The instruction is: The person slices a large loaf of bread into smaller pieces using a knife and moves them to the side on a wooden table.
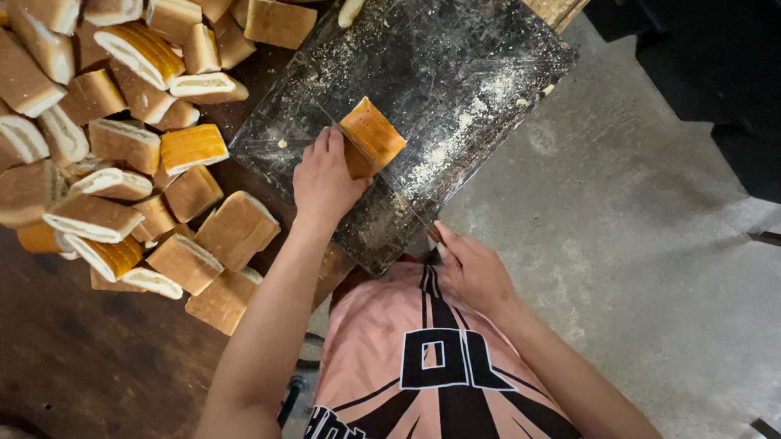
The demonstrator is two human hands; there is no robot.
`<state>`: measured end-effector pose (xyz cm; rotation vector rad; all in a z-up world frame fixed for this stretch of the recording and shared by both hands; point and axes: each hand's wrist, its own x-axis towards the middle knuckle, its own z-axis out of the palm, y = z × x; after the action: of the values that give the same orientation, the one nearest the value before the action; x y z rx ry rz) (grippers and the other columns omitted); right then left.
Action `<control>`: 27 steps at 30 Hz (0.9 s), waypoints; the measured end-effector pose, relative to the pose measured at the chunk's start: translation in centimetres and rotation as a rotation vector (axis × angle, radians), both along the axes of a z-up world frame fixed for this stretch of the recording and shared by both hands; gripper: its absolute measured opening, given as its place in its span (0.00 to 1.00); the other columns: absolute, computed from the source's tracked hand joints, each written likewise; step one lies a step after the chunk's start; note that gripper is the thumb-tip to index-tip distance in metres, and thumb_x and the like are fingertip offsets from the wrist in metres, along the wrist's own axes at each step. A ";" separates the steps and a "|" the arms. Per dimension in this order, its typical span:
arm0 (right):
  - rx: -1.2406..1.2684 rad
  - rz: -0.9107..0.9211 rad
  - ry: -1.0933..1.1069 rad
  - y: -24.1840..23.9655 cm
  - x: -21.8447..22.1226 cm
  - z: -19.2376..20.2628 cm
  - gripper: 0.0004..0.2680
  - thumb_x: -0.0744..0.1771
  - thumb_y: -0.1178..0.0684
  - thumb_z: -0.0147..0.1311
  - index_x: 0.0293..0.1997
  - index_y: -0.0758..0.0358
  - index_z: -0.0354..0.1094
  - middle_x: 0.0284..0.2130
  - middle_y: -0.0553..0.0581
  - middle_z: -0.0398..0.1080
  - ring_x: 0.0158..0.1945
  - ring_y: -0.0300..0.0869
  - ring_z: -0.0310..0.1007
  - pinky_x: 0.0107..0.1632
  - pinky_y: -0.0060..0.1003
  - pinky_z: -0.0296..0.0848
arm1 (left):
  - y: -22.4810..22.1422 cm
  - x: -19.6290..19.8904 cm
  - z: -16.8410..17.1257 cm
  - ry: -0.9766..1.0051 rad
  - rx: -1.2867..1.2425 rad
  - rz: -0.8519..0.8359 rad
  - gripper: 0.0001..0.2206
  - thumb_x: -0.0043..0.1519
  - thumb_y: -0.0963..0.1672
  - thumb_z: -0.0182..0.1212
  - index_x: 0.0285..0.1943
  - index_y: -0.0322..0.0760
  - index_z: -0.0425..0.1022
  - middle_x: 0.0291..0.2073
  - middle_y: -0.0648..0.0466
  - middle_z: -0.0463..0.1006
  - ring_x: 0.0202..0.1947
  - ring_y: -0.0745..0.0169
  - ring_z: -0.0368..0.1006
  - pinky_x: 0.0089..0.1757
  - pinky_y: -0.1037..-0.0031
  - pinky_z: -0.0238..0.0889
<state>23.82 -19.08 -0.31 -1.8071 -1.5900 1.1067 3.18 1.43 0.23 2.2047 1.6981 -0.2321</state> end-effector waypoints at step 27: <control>-0.097 0.048 0.034 1.0 0.8 -0.4 0.19 0.67 0.49 0.50 0.67 0.57 0.62 0.52 0.66 0.74 0.53 0.61 0.73 0.52 0.49 0.72 | 0.6 0.5 -2.2 0.004 -0.062 0.068 0.42 0.46 0.47 0.80 0.67 0.29 0.59 0.66 0.38 0.66 0.62 0.41 0.68 0.54 0.60 0.68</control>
<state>24.59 -18.12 -0.72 -1.8104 -1.5925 1.2493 3.65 2.02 -1.96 2.0989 1.7408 -0.2682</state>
